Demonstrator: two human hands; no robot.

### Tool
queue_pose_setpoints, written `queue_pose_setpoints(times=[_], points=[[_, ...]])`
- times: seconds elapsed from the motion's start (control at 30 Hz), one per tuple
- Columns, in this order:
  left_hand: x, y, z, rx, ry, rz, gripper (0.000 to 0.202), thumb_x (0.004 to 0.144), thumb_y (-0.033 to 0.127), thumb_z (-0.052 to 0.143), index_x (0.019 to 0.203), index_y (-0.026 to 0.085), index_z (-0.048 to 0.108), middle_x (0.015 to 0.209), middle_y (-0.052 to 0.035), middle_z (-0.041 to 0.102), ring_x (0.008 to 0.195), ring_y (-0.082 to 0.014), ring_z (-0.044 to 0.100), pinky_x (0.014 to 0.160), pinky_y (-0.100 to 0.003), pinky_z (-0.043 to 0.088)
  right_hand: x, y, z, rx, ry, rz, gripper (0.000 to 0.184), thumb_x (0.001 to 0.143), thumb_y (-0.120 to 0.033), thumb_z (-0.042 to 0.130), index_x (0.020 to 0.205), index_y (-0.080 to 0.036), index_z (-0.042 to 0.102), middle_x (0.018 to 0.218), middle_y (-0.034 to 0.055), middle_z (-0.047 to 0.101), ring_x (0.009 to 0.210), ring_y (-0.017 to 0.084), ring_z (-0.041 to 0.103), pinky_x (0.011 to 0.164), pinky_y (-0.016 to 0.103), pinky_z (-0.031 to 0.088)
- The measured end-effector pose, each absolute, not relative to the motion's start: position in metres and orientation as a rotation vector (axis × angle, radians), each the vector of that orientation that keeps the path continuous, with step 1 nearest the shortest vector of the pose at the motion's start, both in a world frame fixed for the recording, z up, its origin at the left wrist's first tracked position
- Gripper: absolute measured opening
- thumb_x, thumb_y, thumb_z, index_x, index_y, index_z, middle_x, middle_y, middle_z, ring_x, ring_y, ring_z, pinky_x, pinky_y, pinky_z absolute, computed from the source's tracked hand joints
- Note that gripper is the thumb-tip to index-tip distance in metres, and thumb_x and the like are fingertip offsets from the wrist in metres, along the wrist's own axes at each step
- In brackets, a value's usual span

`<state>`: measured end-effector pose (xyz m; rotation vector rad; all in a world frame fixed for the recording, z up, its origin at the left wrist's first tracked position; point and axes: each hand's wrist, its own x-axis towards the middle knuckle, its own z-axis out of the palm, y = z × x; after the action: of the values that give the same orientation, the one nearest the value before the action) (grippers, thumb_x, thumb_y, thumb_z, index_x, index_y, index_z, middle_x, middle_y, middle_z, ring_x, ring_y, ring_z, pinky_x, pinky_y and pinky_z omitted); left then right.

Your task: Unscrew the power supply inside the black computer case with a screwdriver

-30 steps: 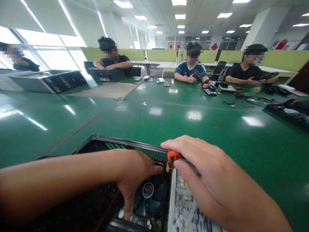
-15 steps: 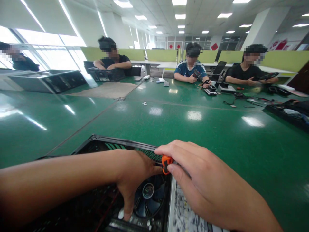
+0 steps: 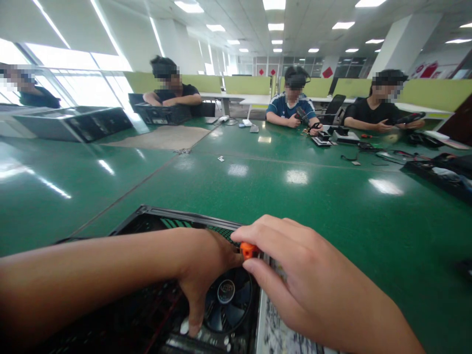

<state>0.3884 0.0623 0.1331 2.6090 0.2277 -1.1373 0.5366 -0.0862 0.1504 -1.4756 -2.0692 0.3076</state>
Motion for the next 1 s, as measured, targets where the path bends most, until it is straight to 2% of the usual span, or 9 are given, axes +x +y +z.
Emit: queue_pose_setpoints(times=[0.13, 0.2, 0.3, 0.4, 0.5, 0.63, 0.73, 0.87, 1.0], points=[[0.387, 0.064, 0.127, 2.593, 0.251, -1.088, 0.123, 0.035, 0.036, 0.085, 0.148, 0.023, 0.038, 0.148, -0.0131, 0.048, 0.131, -0.0359, 0.051, 0.110, -0.043, 0.039, 0.535, -0.085, 0.152, -1.434, -2.076, 0.259, 0.022, 0.095, -0.022, 0.057, 0.116, -0.027, 0.062, 0.102, 0.0039, 0.066, 0.091, 0.019, 0.063, 0.075, 0.030, 0.053], [0.386, 0.063, 0.128, 2.628, 0.252, -1.065, 0.125, 0.035, 0.037, 0.085, 0.149, 0.023, 0.035, 0.150, -0.0134, 0.045, 0.135, -0.0369, 0.046, 0.112, -0.045, 0.037, 0.535, -0.084, 0.153, -1.446, -2.057, 0.278, 0.029, 0.097, -0.019, 0.052, 0.123, -0.027, 0.059, 0.108, 0.0052, 0.065, 0.096, 0.019, 0.063, 0.079, 0.031, 0.054], [0.384, 0.061, 0.133, 2.684, 0.235, -1.070, 0.129, 0.036, 0.038, 0.084, 0.151, 0.023, 0.030, 0.154, -0.0141, 0.040, 0.142, -0.0380, 0.036, 0.116, -0.047, 0.029, 0.535, -0.082, 0.151, -1.457, -2.054, 0.249, 0.039, 0.099, -0.013, 0.043, 0.134, -0.026, 0.053, 0.121, 0.0068, 0.063, 0.111, 0.019, 0.059, 0.095, 0.036, 0.050], [0.383, 0.061, 0.134, 2.701, 0.242, -1.047, 0.128, 0.034, 0.041, 0.085, 0.150, 0.024, 0.033, 0.154, -0.0129, 0.039, 0.143, -0.0383, 0.034, 0.117, -0.047, 0.025, 0.536, -0.081, 0.149, -1.451, -2.065, 0.196, 0.040, 0.099, -0.010, 0.041, 0.134, -0.026, 0.051, 0.124, 0.0054, 0.062, 0.116, 0.018, 0.057, 0.100, 0.036, 0.047], [0.383, 0.063, 0.131, 2.683, 0.243, -1.004, 0.125, 0.031, 0.042, 0.085, 0.147, 0.024, 0.039, 0.150, -0.0117, 0.045, 0.139, -0.0379, 0.040, 0.115, -0.046, 0.029, 0.536, -0.082, 0.149, -1.470, -2.066, 0.186, 0.030, 0.098, -0.015, 0.048, 0.125, -0.026, 0.055, 0.117, 0.0059, 0.064, 0.106, 0.019, 0.060, 0.090, 0.035, 0.050], [0.382, 0.065, 0.130, 2.628, 0.246, -0.987, 0.121, 0.030, 0.041, 0.084, 0.143, 0.024, 0.044, 0.140, -0.0102, 0.056, 0.128, -0.0356, 0.052, 0.108, -0.040, 0.040, 0.535, -0.084, 0.153, -1.533, -2.071, 0.170, 0.010, 0.093, -0.028, 0.061, 0.100, -0.023, 0.058, 0.090, 0.0029, 0.064, 0.081, 0.019, 0.061, 0.069, 0.032, 0.048], [0.382, 0.065, 0.131, 2.636, 0.244, -1.016, 0.118, 0.033, 0.043, 0.083, 0.144, 0.024, 0.044, 0.137, -0.0095, 0.059, 0.124, -0.0349, 0.056, 0.105, -0.039, 0.041, 0.534, -0.085, 0.157, -1.543, -2.084, 0.172, 0.012, 0.090, -0.031, 0.065, 0.089, -0.023, 0.056, 0.080, -0.0002, 0.061, 0.071, 0.017, 0.057, 0.062, 0.030, 0.043], [0.383, 0.064, 0.132, 2.618, 0.248, -1.002, 0.121, 0.033, 0.040, 0.085, 0.146, 0.024, 0.042, 0.139, -0.0108, 0.058, 0.124, -0.0353, 0.056, 0.105, -0.039, 0.042, 0.534, -0.084, 0.158, -1.490, -2.110, 0.256, 0.003, 0.094, -0.024, 0.058, 0.097, -0.023, 0.059, 0.088, 0.0024, 0.062, 0.078, 0.018, 0.058, 0.066, 0.031, 0.045], [0.386, 0.060, 0.137, 2.615, 0.287, -1.073, 0.131, 0.033, 0.035, 0.087, 0.151, 0.021, 0.030, 0.144, -0.0166, 0.051, 0.128, -0.0377, 0.052, 0.107, -0.043, 0.040, 0.535, -0.085, 0.155, -1.424, -2.081, 0.320, 0.024, 0.096, -0.014, 0.048, 0.114, -0.023, 0.061, 0.107, 0.0066, 0.064, 0.098, 0.020, 0.061, 0.080, 0.034, 0.051]])
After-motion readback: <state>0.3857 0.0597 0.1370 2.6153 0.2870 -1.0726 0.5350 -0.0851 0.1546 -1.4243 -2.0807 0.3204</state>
